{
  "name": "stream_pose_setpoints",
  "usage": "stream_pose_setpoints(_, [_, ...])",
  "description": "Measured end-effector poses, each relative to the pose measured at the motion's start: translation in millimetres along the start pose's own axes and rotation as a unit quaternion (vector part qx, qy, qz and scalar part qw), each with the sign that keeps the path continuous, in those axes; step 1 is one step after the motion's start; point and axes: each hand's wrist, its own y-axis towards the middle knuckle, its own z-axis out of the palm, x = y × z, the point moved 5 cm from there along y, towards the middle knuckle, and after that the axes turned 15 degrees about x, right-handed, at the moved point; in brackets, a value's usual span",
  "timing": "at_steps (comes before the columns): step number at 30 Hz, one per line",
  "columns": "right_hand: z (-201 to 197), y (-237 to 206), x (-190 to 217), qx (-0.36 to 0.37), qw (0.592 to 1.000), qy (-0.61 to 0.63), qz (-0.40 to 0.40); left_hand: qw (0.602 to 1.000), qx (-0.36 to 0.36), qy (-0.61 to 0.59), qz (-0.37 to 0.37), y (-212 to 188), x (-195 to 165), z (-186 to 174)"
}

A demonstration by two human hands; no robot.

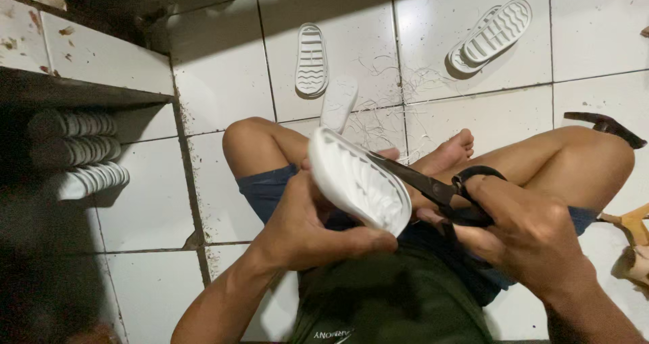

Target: The person sits on the floor and uses large shears to trim the edges of white slipper soles. They handle each sole individually, cutting away excess material along the perimeter and placing the finished pieces on the floor.

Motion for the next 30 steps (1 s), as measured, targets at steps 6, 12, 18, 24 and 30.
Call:
stream_pose_setpoints(6, [10.7, 4.1, 14.3, -0.066, 0.995, 0.074, -0.031, 0.992, 0.122, 0.011, 0.014, -1.6, 7.1, -8.0])
stream_pose_setpoints(12, [52.4, 4.0, -33.1, -0.058, 0.967, 0.249, 0.01, 0.996, -0.001, -0.044, 0.08, 6.5, 37.5, -41.7])
stream_pose_setpoints(18, [137.5, 13.3, -49.2, 0.013, 0.856, 0.514, 0.047, 0.95, -0.177, -0.238, 0.094, 44.3, 108.9, -40.7])
stream_pose_setpoints(24, [158.8, 23.5, -67.7, -0.052, 0.785, 0.607, 0.111, 0.949, -0.152, -0.269, 0.058, 75.0, 151.1, -31.2])
stream_pose_setpoints(30, [127.4, 62.1, -127.8, -0.237, 0.666, 0.67, 0.229, 0.978, -0.173, 0.12, 0.011, 105.4, 159.5, -85.1])
